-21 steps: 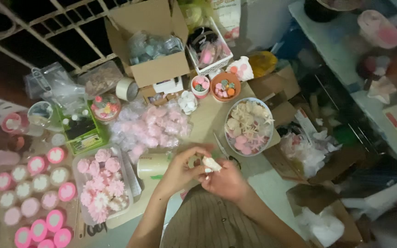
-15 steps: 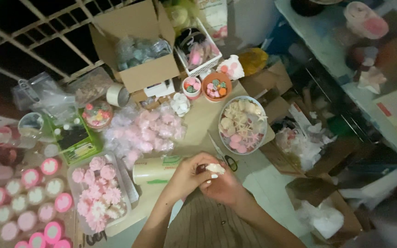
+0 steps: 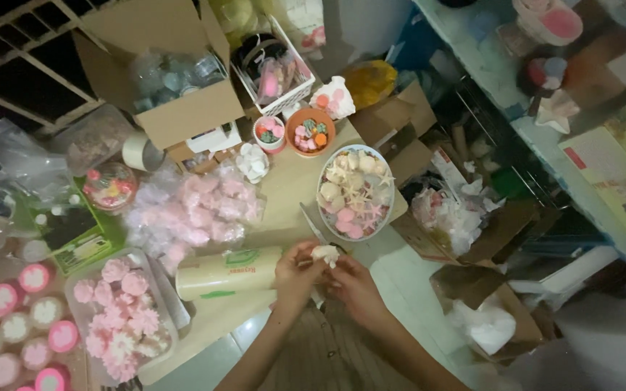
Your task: The person stands at a cluttered craft table and decorates candles by hand. They pick small white starfish-shaped and flower-shaped wax decorations from a bowl, hold a candle wrapped in printed paper, and press the decorations onto the candle surface, repeating the process for successive candles.
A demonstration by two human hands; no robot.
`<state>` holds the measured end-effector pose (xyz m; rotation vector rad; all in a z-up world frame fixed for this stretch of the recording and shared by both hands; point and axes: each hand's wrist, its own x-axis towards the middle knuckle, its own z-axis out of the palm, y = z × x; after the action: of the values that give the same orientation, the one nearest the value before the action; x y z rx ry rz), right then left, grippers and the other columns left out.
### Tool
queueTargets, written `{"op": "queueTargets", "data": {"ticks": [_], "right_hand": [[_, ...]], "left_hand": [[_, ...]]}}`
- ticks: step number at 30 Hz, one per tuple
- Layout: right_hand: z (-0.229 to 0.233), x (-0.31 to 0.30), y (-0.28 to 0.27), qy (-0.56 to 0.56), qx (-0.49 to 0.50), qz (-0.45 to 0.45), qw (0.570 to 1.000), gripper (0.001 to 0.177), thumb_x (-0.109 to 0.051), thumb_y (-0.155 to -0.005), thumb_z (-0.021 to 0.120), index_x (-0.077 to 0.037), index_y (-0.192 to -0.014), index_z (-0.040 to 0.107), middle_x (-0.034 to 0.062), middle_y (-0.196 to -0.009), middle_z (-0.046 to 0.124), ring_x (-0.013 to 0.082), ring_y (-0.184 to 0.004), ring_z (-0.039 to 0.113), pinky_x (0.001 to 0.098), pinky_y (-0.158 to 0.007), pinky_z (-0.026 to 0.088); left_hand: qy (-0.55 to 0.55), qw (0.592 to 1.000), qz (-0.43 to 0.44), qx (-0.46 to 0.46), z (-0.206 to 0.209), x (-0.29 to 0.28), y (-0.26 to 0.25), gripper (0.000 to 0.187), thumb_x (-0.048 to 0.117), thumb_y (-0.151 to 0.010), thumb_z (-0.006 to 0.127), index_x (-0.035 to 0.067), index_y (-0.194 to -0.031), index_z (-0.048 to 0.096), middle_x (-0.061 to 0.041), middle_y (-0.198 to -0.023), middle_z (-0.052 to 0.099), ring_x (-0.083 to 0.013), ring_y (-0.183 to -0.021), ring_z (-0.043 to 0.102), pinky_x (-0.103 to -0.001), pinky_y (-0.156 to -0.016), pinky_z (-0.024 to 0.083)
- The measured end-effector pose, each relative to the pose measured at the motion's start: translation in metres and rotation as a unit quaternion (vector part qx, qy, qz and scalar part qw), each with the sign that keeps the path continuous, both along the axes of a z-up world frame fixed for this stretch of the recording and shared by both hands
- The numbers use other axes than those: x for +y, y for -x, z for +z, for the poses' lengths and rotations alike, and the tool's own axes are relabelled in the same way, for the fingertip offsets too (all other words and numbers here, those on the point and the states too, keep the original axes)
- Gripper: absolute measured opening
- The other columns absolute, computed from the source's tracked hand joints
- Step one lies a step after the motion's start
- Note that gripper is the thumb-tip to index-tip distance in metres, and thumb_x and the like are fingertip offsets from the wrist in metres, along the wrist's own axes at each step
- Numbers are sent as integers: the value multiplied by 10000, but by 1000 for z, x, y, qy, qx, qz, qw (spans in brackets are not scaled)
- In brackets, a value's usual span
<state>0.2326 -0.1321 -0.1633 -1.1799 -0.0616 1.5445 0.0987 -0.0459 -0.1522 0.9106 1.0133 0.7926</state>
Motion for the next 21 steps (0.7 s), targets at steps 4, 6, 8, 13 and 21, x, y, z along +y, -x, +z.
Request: {"op": "queueTargets", "data": {"ticks": [4, 6, 8, 13, 21], "right_hand": [[5, 13, -25, 13, -105, 51, 993, 216, -161, -959, 674, -56, -1147, 694, 22, -997, 701, 128, -838, 635, 289, -718, 513], [6, 24, -40, 17, -142, 114, 983, 211, -168, -939, 659, -74, -1123, 702, 11, -993, 722, 94, -848, 676, 279, -708, 554], [-50, 32, -59, 9, -191, 163, 968, 204, -148, -954, 682, -48, -1128, 722, 43, -956, 710, 115, -794, 649, 277, -677, 540], [-124, 103, -137, 90, -256, 125, 954, 306, -36, -866, 698, -80, -1169, 689, 9, -991, 728, 127, -753, 654, 286, -631, 545], [-163, 226, -187, -195, -573, 132, 785, 227, 10, -820, 792, -36, -1040, 758, 50, -910, 757, 138, -789, 703, 293, -708, 564]], "left_hand": [[-8, 999, -26, 30, -12, -2, -4, 332, -9, -846, 740, 4, -1176, 706, -81, -1024, 785, -138, -872, 720, -263, -755, 592], [-32, 993, -11, 117, -19, -5, -9, 287, 7, -847, 767, -8, -1124, 692, -106, -975, 786, -146, -842, 732, -281, -724, 581], [-57, 984, -13, 166, -27, -5, -14, 260, 38, -859, 774, 1, -1106, 702, -100, -968, 786, -139, -833, 739, -279, -729, 593], [-51, 981, 34, 185, -63, -5, 0, 250, 44, -895, 668, 16, -1143, 692, -104, -1001, 784, -134, -868, 744, -291, -691, 598], [75, 929, 209, 297, -41, -14, 92, 203, 72, -993, 556, 4, -1156, 654, -140, -936, 772, -211, -741, 713, -341, -650, 572]]}}
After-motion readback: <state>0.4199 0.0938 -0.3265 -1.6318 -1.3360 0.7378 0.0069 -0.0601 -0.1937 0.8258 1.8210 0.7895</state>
